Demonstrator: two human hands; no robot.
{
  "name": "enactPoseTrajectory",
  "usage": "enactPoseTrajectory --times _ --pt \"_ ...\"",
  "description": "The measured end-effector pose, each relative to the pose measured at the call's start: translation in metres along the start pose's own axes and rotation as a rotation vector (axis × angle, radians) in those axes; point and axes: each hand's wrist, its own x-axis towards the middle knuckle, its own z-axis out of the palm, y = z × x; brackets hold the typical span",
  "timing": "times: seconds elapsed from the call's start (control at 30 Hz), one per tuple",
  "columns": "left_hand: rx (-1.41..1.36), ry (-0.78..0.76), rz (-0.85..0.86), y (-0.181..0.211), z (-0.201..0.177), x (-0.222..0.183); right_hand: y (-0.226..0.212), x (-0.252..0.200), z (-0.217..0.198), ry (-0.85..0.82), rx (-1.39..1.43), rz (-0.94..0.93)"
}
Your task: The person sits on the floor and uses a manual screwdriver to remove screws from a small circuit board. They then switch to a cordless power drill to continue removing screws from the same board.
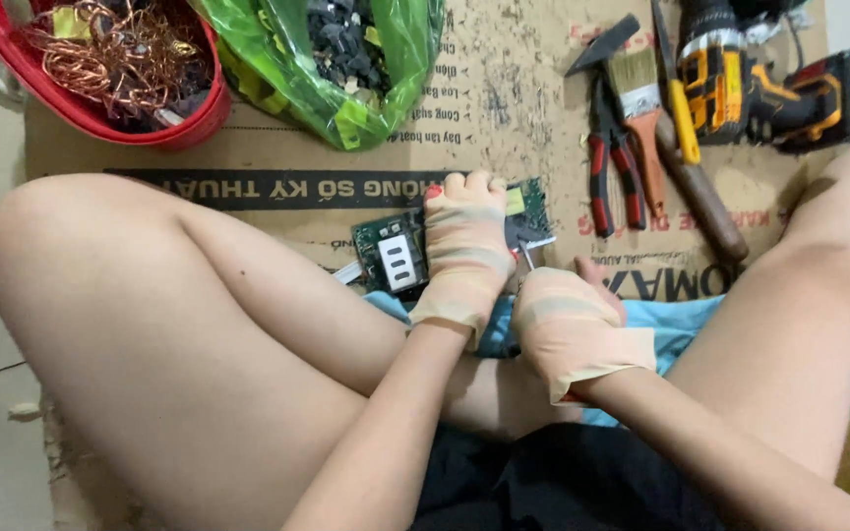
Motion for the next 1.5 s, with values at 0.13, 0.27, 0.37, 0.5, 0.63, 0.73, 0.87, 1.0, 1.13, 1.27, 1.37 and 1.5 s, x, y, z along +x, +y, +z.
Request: enactPoseTrajectory --times 0.13,0.27,0.37,0.5,0.63,0.73,0.87,1.0,1.13,1.27,1.37,1.5 --pt "-0.007 -0.014 -0.023 0.002 -0.029 -0.008 0.006 0.007 -0.008 -0.302 0.220 -0.001" --pt "-0.013 -0.053 -0.016 0.003 -0.034 -0.008 0.010 0.008 -0.005 -0.369 0.464 0.103" --pt "0.011 -0.091 -0.012 0.005 -0.050 -0.014 0.009 0.002 -0.003 -0.195 0.308 0.051" --pt "-0.099 -0.237 0.008 0.010 -0.104 -0.028 0.006 -0.003 0.003 -0.195 0.293 0.067" --pt "-0.033 -0.267 0.150 0.019 -0.109 -0.015 -0.012 -0.044 0.044 -0.143 0.340 -0.003" --pt "0.086 -0.286 0.284 0.028 -0.096 0.002 0.023 0.009 0.020 0.034 0.376 0.086" --pt "0.043 -0.242 0.386 0.021 -0.067 0.021 0.008 0.015 0.024 0.106 0.279 0.335" --pt "0.194 -0.255 0.408 0.014 -0.033 0.022 -0.006 -0.016 0.033 0.103 0.387 0.321" --pt "0.308 -0.063 0.463 0.011 -0.015 0.016 -0.029 -0.060 0.043 -0.292 0.335 -0.092" --pt "0.331 0.188 0.538 0.000 0.009 0.021 -0.033 -0.057 0.043 -0.226 0.353 -0.036" --pt "0.145 0.048 0.338 -0.016 0.038 0.057 -0.045 -0.073 0.052 -0.112 0.392 0.049" --pt "0.111 -0.049 0.242 -0.011 0.009 0.044 -0.015 -0.017 0.036 0.094 0.169 0.406"
